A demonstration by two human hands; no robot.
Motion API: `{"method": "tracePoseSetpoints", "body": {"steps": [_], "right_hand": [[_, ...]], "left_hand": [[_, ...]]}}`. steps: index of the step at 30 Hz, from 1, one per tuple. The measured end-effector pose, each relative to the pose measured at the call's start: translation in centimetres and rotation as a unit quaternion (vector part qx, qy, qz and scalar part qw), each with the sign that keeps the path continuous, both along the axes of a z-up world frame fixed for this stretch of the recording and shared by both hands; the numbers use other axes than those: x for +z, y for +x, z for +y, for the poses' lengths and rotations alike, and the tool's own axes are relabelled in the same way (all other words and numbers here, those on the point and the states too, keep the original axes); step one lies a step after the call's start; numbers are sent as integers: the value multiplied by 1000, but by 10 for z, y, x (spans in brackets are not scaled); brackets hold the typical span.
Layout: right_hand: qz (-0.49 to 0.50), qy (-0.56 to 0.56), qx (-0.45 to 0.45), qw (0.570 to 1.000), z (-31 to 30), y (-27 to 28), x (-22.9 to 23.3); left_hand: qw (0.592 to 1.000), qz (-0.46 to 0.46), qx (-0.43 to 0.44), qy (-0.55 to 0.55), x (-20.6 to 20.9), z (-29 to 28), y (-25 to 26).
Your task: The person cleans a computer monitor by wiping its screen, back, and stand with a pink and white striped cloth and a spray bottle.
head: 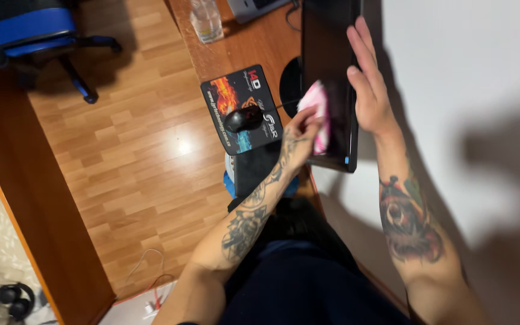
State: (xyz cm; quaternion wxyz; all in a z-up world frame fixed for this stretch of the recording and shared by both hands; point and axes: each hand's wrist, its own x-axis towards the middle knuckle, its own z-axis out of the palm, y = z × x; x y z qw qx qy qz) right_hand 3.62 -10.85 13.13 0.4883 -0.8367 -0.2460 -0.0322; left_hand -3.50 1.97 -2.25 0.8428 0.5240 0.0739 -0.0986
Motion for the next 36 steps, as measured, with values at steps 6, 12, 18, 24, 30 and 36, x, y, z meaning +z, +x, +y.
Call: {"method": "tracePoseSetpoints", "body": {"steps": [6, 12, 18, 24, 30, 36], "right_hand": [[12, 12, -16, 1000, 2, -4, 2], [16, 34, -7, 999, 1, -8, -4], [9, 28, -8, 1000, -3, -8, -4], [-1, 43, 5, 999, -7, -5, -11], [-2, 51, 6, 999, -8, -4, -11], [5, 54, 3, 999, -10, -3, -12]], "left_hand": [[974, -178, 6, 144, 6, 11, -11], [996, 83, -14, -33, -67, 8, -8], [965, -204, 6, 164, 60, 14, -31], [964, -18, -4, 266, 15, 2, -13], [956, -101, 52, 269, 13, -3, -10], [950, -197, 72, 232, 44, -9, -16]]}}
